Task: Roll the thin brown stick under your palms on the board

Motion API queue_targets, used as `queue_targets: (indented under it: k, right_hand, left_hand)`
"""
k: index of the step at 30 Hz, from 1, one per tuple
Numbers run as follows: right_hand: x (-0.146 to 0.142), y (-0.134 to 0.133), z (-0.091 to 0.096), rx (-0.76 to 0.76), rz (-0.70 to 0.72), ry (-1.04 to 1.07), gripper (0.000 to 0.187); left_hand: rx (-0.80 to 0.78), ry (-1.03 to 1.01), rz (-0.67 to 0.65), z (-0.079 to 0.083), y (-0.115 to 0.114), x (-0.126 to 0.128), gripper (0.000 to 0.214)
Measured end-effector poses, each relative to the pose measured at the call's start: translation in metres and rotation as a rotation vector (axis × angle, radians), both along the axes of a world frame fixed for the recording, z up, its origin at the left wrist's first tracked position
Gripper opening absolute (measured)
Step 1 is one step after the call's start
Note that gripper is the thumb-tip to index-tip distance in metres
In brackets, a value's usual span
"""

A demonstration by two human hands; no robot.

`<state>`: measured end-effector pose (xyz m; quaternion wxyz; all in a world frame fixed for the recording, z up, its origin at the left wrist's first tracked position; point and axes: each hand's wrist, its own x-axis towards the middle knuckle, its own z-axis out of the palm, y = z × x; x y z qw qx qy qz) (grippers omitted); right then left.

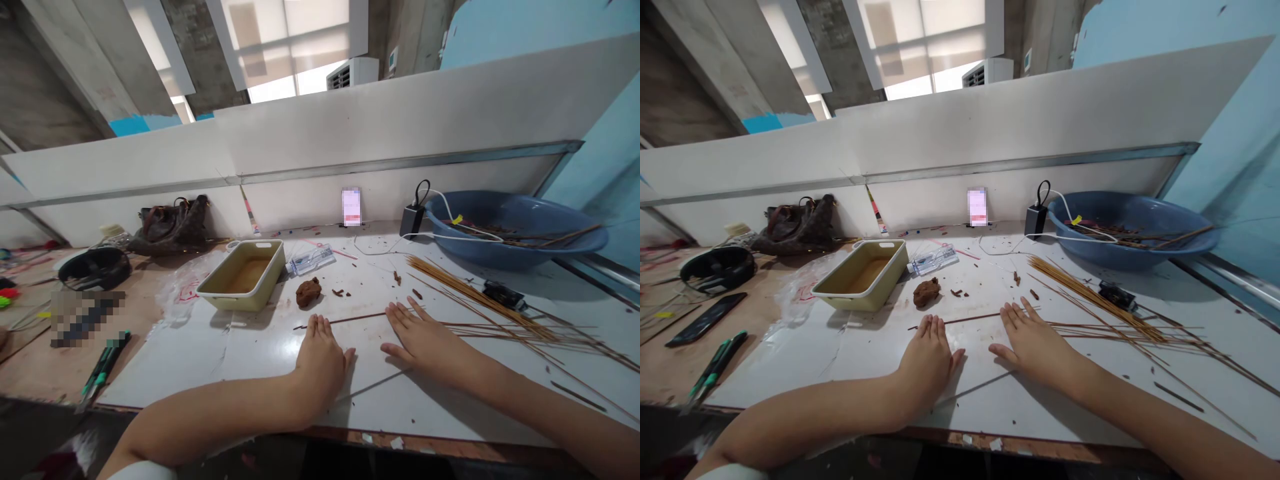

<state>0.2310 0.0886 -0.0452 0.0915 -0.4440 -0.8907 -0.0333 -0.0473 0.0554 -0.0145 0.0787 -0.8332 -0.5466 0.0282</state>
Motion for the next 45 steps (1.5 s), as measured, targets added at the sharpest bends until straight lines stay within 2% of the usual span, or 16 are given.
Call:
queue_targets:
  k: [2,6,8,13,17,19,21,23,25,31,37,42,45]
  right_hand:
    - [0.001,0.002,0.0,0.003,-0.002,-0.003,0.089]
    - [-0.002,0.013,0.014,-0.07,-0.039,-0.016,0.084]
    - [-0.003,0.014,0.019,-0.093,-0.041,-0.025,0.086]
    - [0.0,-0.004,0.011,-0.051,-0.025,-0.023,0.092]
    - [-0.002,-0.016,0.007,0.002,-0.012,-0.027,0.091]
    - [-0.006,-0.018,0.01,0.028,0.008,-0.013,0.089]
    - [-0.012,-0.019,0.014,0.045,0.046,0.006,0.084]
    - [-0.018,-0.017,0.018,0.037,0.096,0.028,0.079]
    - [-0.025,-0.013,0.021,-0.002,0.142,0.048,0.076]
    - [-0.033,-0.009,0.022,-0.131,0.153,0.062,0.08]
    - [-0.03,-0.014,0.011,-0.082,0.149,0.076,0.078]
    - [-0.032,0.0,0.015,-0.124,0.116,0.089,0.078]
    - [-0.031,-0.005,0.013,-0.113,0.123,0.09,0.081]
  left_hand:
    - [0.008,-0.024,0.01,0.0,0.003,0.0,0.069]
    - [-0.014,0.006,0.11,0.008,0.018,0.005,0.073]
    - [-0.025,0.036,0.111,0.01,0.019,0.005,0.072]
    - [-0.005,0.052,0.027,-0.002,0.0,-0.001,0.065]
    - [0.05,0.041,0.064,0.0,-0.009,0.002,0.068]
    - [0.07,0.008,0.012,0.008,-0.008,0.006,0.072]
    - [0.061,-0.048,-0.118,0.017,-0.005,0.01,0.073]
    - [0.014,-0.106,-0.244,0.024,-0.001,0.013,0.073]
    - [-0.048,-0.14,-0.289,0.026,0.003,0.016,0.072]
    - [-0.094,-0.151,-0.262,0.018,0.005,0.018,0.072]
    - [-0.088,-0.122,-0.292,0.013,0.002,0.018,0.075]
    - [-0.07,-0.158,-0.226,0.015,0.014,0.017,0.073]
    - [-0.071,-0.149,-0.231,0.013,0.007,0.015,0.073]
